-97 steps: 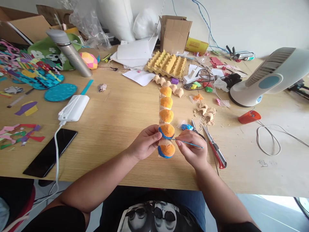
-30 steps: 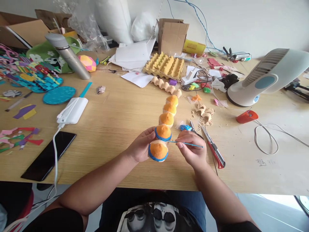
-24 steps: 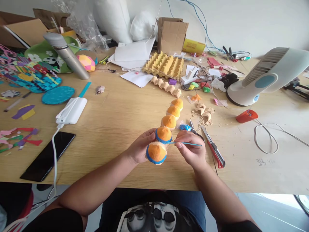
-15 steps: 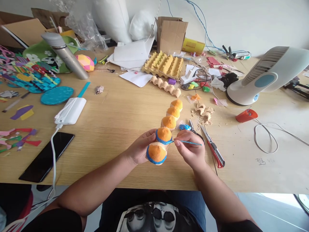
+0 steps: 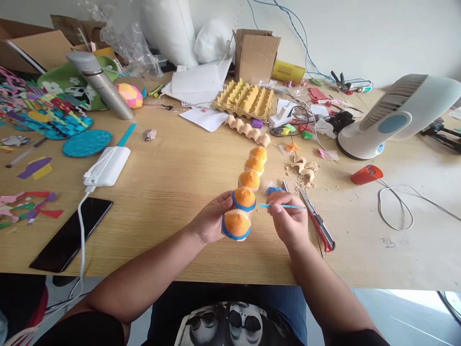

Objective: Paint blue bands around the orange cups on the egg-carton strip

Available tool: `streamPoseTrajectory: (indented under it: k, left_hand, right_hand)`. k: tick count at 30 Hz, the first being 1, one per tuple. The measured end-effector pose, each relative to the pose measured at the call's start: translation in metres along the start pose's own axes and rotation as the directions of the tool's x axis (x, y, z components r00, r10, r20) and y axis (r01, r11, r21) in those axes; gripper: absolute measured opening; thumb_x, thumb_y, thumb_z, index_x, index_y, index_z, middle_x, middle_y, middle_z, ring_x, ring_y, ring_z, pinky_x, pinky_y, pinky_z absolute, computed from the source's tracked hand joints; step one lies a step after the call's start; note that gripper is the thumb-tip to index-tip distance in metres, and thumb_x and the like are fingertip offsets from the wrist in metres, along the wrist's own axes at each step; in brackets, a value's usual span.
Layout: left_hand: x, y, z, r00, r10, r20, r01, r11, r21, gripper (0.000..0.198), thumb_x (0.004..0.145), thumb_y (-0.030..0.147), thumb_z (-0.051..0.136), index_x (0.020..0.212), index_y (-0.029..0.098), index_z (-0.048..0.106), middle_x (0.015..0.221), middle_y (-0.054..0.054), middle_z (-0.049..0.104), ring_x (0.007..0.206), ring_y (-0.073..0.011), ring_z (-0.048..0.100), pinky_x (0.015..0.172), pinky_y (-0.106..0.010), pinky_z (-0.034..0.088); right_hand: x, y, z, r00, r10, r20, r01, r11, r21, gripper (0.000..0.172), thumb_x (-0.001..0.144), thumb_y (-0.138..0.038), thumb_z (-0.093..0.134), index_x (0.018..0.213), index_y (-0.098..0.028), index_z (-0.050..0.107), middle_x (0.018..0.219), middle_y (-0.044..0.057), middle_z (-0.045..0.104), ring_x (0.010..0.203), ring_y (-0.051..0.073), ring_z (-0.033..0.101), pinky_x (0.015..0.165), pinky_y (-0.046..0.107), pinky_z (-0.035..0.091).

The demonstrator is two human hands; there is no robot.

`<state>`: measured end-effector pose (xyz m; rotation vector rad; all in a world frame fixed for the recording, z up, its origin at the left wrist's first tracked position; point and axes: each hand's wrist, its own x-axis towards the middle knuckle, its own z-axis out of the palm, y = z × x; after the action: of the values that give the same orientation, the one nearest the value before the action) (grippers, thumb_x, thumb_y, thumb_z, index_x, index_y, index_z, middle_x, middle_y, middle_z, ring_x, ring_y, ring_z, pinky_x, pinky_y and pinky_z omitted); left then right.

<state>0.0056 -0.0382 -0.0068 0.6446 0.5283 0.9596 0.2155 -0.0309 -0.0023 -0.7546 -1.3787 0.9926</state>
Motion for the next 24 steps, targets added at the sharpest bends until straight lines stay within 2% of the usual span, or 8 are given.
streamPoseTrajectory:
  k: [4, 7, 11, 13, 17, 20, 22, 24]
  left_hand:
    - [0.004, 0.005, -0.002, 0.991, 0.099, -0.085, -0.100, 0.995, -0.012, 0.039, 0.077, 0.056, 0.092, 0.097, 0.027, 0.078, 0.084, -0.001, 0.068, 0.075, -0.0180, 0.066, 0.067, -0.031, 0.053]
    - [0.007, 0.010, -0.003, 0.991, 0.105, -0.087, -0.106, 0.994, -0.012, 0.040, 0.078, 0.057, 0.091, 0.099, 0.026, 0.077, 0.087, -0.002, 0.067, 0.074, -0.0180, 0.066, 0.061, -0.030, 0.052]
    - [0.009, 0.012, -0.004, 0.991, 0.116, -0.060, -0.117, 0.993, -0.009, 0.043, 0.078, 0.061, 0.091, 0.094, 0.025, 0.074, 0.084, -0.002, 0.064, 0.065, -0.0165, 0.063, 0.054, -0.029, 0.048]
    - [0.010, 0.012, -0.004, 0.991, 0.125, -0.049, -0.126, 0.992, -0.015, 0.044, 0.077, 0.062, 0.091, 0.092, 0.024, 0.073, 0.084, -0.002, 0.064, 0.065, -0.0166, 0.063, 0.054, -0.029, 0.046]
    - [0.012, 0.010, -0.005, 0.989, 0.138, -0.056, -0.140, 0.990, -0.025, 0.043, 0.078, 0.059, 0.092, 0.096, 0.024, 0.075, 0.085, -0.002, 0.066, 0.067, -0.0173, 0.064, 0.058, -0.031, 0.049]
    - [0.012, 0.009, -0.006, 0.990, 0.132, -0.055, -0.134, 0.991, -0.030, 0.043, 0.078, 0.058, 0.092, 0.097, 0.023, 0.075, 0.085, -0.002, 0.066, 0.067, -0.0173, 0.064, 0.058, -0.031, 0.049]
    - [0.012, 0.009, -0.007, 0.991, 0.123, -0.051, -0.124, 0.992, -0.034, 0.042, 0.079, 0.058, 0.091, 0.096, 0.023, 0.075, 0.085, -0.002, 0.066, 0.068, -0.0177, 0.064, 0.057, -0.030, 0.048]
    - [0.012, 0.008, -0.008, 0.992, 0.116, -0.054, -0.118, 0.992, -0.033, 0.040, 0.080, 0.057, 0.091, 0.096, 0.024, 0.076, 0.085, -0.002, 0.066, 0.069, -0.0178, 0.065, 0.058, -0.030, 0.049]
  right_hand:
    - [0.014, 0.007, -0.011, 0.954, 0.278, -0.115, -0.289, 0.953, -0.088, 0.031, 0.093, -0.049, 0.073, 0.081, -0.023, 0.063, 0.065, -0.004, 0.057, 0.057, 0.013, 0.047, 0.054, 0.026, 0.037]
    - [0.021, 0.004, -0.016, 0.868, 0.496, 0.029, -0.441, 0.796, -0.414, 0.024, 0.094, -0.042, 0.068, 0.081, -0.023, 0.063, 0.056, -0.008, 0.043, 0.049, 0.011, 0.036, 0.050, 0.026, 0.027]
    - [0.021, 0.003, -0.018, 0.682, 0.679, 0.271, -0.288, 0.590, -0.754, 0.017, 0.088, -0.029, 0.070, 0.073, -0.022, 0.065, 0.056, -0.007, 0.049, 0.053, 0.013, 0.044, 0.052, 0.028, 0.029]
    - [0.020, 0.005, -0.017, 0.636, 0.715, 0.291, -0.228, 0.534, -0.814, 0.021, 0.087, -0.026, 0.073, 0.069, -0.021, 0.063, 0.060, -0.005, 0.055, 0.056, 0.013, 0.048, 0.055, 0.028, 0.030]
    - [0.022, 0.006, -0.013, 0.658, 0.735, 0.162, -0.203, 0.380, -0.903, 0.032, 0.089, -0.032, 0.078, 0.064, -0.022, 0.060, 0.064, -0.002, 0.063, 0.060, 0.015, 0.051, 0.056, 0.030, 0.029]
    - [0.023, -0.002, -0.012, 0.740, 0.671, 0.055, -0.184, 0.280, -0.942, 0.042, 0.095, -0.044, 0.073, 0.062, -0.022, 0.057, 0.061, -0.001, 0.061, 0.057, 0.015, 0.048, 0.055, 0.031, 0.027]
    - [0.021, -0.015, -0.012, 0.805, 0.592, 0.040, -0.160, 0.281, -0.946, 0.038, 0.099, -0.041, 0.066, 0.066, -0.023, 0.060, 0.061, -0.001, 0.060, 0.055, 0.016, 0.049, 0.055, 0.031, 0.027]
    - [0.015, -0.034, -0.014, 0.889, 0.450, 0.084, -0.100, 0.371, -0.923, 0.015, 0.098, -0.026, 0.062, 0.086, -0.024, 0.070, 0.065, -0.002, 0.065, 0.058, 0.017, 0.056, 0.056, 0.029, 0.033]
